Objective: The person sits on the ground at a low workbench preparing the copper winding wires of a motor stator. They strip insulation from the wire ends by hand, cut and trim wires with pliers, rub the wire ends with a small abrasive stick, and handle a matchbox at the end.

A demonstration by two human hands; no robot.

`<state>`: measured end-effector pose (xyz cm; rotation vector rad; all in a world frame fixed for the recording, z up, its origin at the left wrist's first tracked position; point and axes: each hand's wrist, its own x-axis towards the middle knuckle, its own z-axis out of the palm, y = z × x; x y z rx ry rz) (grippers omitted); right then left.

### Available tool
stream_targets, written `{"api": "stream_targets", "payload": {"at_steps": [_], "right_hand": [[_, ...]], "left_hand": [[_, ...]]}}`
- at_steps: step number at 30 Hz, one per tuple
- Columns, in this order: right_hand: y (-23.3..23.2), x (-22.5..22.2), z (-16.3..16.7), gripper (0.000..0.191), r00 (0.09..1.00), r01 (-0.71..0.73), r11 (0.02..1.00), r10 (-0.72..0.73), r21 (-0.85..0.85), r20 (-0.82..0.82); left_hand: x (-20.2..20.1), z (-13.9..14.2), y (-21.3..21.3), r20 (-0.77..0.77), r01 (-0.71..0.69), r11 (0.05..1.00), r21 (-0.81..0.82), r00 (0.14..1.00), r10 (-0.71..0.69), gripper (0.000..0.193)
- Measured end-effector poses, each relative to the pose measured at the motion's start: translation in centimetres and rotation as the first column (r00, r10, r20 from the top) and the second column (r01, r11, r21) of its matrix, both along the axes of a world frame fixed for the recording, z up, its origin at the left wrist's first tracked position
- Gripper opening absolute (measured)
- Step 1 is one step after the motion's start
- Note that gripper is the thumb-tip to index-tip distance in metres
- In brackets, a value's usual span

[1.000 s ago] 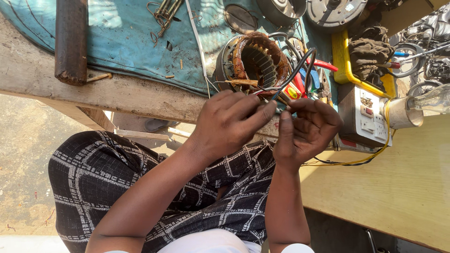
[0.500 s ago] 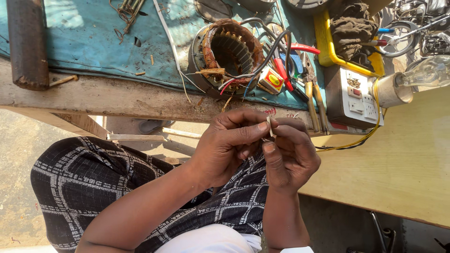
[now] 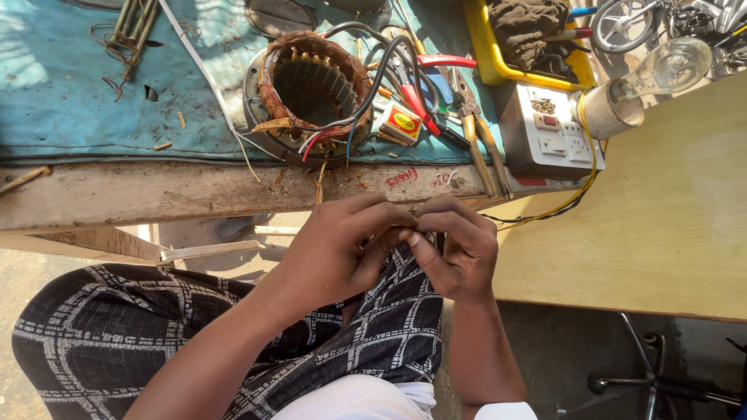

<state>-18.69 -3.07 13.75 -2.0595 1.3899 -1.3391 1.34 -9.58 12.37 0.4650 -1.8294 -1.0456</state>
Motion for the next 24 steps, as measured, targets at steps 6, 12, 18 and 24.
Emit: {"api": "stream_targets", "payload": {"at_steps": [6, 12, 18, 24], "right_hand": [[-1.1, -2.2, 0.5, 0.014, 0.963, -0.095, 0.991, 0.116, 0.096, -0.245], [-11.7, -8.8, 4.2, 0.011, 0.89, 0.17, 0.973, -0.221, -0.159, -0.398], [-20.8, -9.5, 3.8, 0.025, 0.492, 0.112, 0.989, -0.135, -0.091, -0.86], [-19.4, -11.1, 4.6, 0.013, 0.532, 0.282, 0.959, -0.139, 0.02, -0.835]], "left_hand": [[-0.6, -0.2, -0.1, 0.222, -0.069, 0.992, -0.101, 0.971, 0.09, 0.022], [-0.9, -0.2, -0.1, 0.164, -0.112, 0.994, -0.018, 0.98, 0.114, 0.009], [-1.9, -0.9, -0.5, 0.174, -0.12, 0.993, -0.001, 0.978, 0.118, 0.012], [-2.2, -1.8, -1.0, 0.17, -0.15, 0.989, 0.012, 0.975, 0.146, 0.014]]}}
